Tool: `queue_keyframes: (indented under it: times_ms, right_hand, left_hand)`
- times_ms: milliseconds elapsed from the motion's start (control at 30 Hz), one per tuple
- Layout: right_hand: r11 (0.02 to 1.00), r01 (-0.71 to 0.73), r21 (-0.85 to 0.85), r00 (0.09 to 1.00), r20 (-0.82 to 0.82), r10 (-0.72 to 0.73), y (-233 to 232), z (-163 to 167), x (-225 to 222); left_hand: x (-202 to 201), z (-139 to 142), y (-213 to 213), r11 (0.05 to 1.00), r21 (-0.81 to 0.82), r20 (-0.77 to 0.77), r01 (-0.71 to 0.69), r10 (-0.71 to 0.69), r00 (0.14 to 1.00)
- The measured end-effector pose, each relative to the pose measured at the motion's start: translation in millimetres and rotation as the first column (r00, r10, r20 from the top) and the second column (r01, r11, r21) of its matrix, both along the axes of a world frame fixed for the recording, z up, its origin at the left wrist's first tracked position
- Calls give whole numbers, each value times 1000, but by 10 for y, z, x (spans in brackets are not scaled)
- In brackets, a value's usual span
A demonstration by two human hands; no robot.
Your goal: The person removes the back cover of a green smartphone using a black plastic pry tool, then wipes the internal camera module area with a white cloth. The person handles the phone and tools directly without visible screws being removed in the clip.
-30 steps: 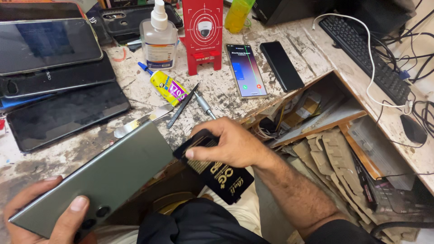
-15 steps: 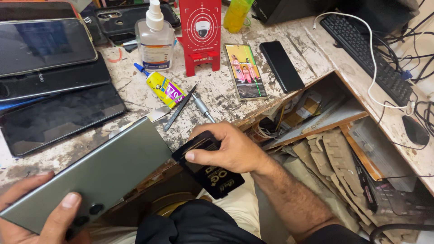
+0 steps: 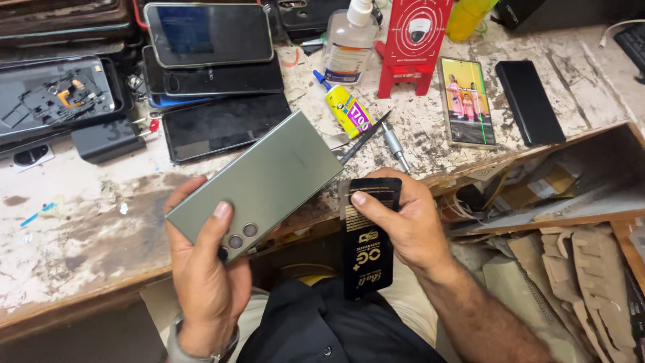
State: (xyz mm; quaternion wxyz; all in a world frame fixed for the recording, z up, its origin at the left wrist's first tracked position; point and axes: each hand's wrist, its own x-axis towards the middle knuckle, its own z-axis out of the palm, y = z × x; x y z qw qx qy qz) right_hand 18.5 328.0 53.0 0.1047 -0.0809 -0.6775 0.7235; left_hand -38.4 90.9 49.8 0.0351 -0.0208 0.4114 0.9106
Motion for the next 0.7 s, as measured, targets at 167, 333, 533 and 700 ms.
queue_keyframes:
  times_ms: [167,333,533,700]
  right_hand:
    - [1000,8,-8,1000,19,-8,-89,-7,-6]
    - [997,2,-74,1000,28,0,-119,-14,-24]
    - [997,11,-82,999,38,-8,-129,-37,-32]
    - [995,15,-101,999,46,-11,-147,-49,-27]
  left_hand:
    - [28,40,69,998,61,11,31,-32,999]
    - [61,-3,77,998,62,-17,18,-17,1000]
    - [86,-37,103,997,73,0,-2,2,1000]
    - [100,-78,93,997,70,-24,-25,27,999]
